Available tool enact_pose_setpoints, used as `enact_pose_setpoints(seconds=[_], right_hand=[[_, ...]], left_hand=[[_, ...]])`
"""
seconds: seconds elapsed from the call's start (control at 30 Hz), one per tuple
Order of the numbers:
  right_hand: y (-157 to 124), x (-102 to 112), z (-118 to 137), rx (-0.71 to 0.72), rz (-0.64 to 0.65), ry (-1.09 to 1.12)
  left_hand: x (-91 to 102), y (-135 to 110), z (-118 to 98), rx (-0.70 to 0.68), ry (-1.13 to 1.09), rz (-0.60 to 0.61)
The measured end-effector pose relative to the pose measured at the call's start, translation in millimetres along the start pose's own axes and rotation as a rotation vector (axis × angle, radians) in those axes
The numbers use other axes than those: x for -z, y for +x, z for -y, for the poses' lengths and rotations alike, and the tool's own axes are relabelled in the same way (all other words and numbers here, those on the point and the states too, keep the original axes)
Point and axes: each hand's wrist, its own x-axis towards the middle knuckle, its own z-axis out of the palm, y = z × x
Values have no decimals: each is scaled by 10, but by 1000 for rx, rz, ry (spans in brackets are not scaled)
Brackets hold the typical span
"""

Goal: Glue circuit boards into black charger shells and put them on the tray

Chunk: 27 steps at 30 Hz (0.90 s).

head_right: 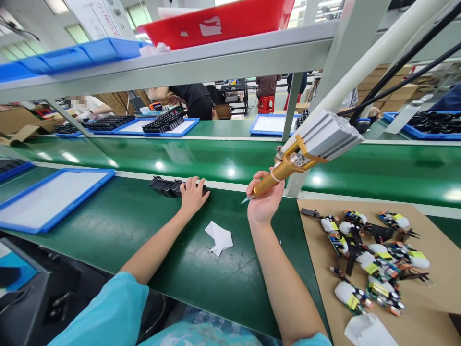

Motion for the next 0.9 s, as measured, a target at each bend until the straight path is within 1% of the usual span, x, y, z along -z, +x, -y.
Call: enact_pose_setpoints(seconds=[0.17,0.3,0.4,0.47,0.5,0.57,0.63,0.7,0.8,0.83,0.9], right_hand=[[8,18,3,10,12,-1],[14,28,-1,-1,11,-3],[25,29,3,-13,-1,15],[39,33,10,-24,-18,25],[49,37,13,-31,-28,28],[75,51,18,-41,-53,29],[107,74,23,-39,-79,27],[139,102,27,-33,-101,23],[177,138,32,-32,-116,25],[185,146,32,-33,-120,27],[192,154,32,-38,-124,22]], left_hand=[[-64,35,8,44,-13,-5],[-103,61,92,88,-17,-9],[-96,62,142,122,-8,-22],[-77,80,108,126,-25,-52],[-70,103,58,113,-50,-68],[-77,189,-115,59,-148,-83],[-136,327,-377,-11,-305,-45],[-258,504,-690,-79,-498,48],[-504,784,-1159,-173,-758,211],[-579,870,-1295,-166,-823,254],[-692,1020,-1517,-96,-928,309]])
